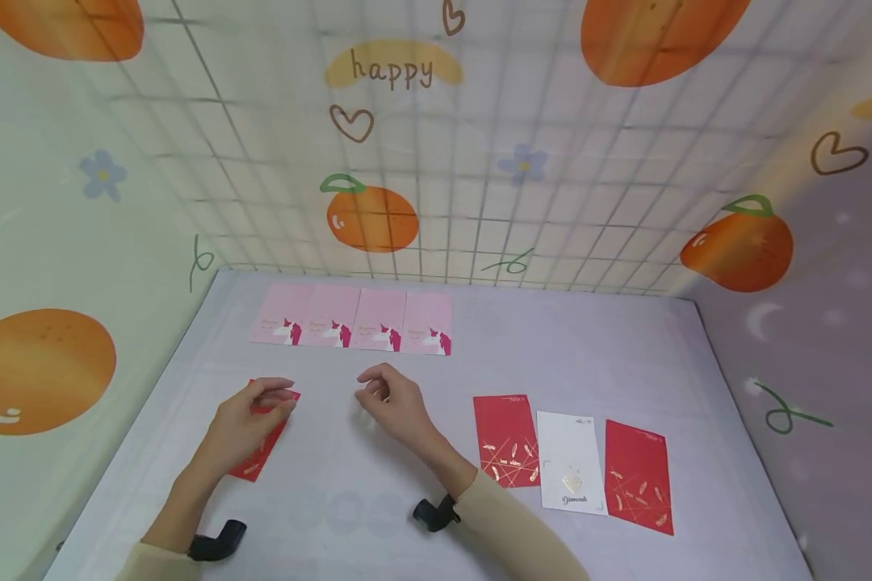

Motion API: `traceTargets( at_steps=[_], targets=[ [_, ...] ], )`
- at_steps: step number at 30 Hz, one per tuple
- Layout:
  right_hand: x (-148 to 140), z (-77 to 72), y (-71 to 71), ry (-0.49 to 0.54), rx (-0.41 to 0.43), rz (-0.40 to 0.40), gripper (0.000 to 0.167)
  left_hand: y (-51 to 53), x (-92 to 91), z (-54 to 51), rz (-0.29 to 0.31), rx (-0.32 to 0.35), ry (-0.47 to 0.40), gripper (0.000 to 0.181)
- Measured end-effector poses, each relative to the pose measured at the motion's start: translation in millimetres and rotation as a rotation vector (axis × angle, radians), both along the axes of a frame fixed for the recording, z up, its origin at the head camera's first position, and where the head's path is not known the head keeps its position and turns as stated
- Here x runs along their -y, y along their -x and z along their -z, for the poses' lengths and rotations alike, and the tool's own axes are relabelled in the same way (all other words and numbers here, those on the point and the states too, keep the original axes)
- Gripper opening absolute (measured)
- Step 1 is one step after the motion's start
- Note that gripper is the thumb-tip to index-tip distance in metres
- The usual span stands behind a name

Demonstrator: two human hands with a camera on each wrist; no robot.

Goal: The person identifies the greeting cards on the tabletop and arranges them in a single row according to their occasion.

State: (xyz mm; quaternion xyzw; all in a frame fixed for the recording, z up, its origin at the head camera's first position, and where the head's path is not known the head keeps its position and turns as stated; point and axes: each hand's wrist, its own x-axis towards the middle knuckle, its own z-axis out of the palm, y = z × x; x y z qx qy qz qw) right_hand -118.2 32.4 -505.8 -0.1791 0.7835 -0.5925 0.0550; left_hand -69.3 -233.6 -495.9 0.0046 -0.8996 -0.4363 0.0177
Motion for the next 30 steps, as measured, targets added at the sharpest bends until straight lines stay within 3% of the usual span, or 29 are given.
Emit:
traceTargets(
  at_steps=[10,18,21,25,30],
  targets=[
    [42.5,21.8,9.2,0.019,0.063,0.002,0.022,10.5,40.8,2.5,-0.063,0.121,0.018,0.050],
    [73.5,40.2,8.5,0.003,0.113,0.043,0.026,26.0,78.0,11.9,-0.051,0.230,0.024,0.058],
    [86.9,42.4,8.4,-0.091,0.062,0.061,0.028,32.0,88.3,18.0,-0.033,0.269,0.056,0.062],
    [103.3,47.6,7.6,-0.325,-0.043,0.081,0.033,36.2,97.4,25.0,0.008,0.309,0.079,0.066],
    [113.8,48.9,6.5,-0.500,-0.107,0.087,0.037,39.9,101.6,29.5,0.056,0.314,0.100,0.065]
  ],
)
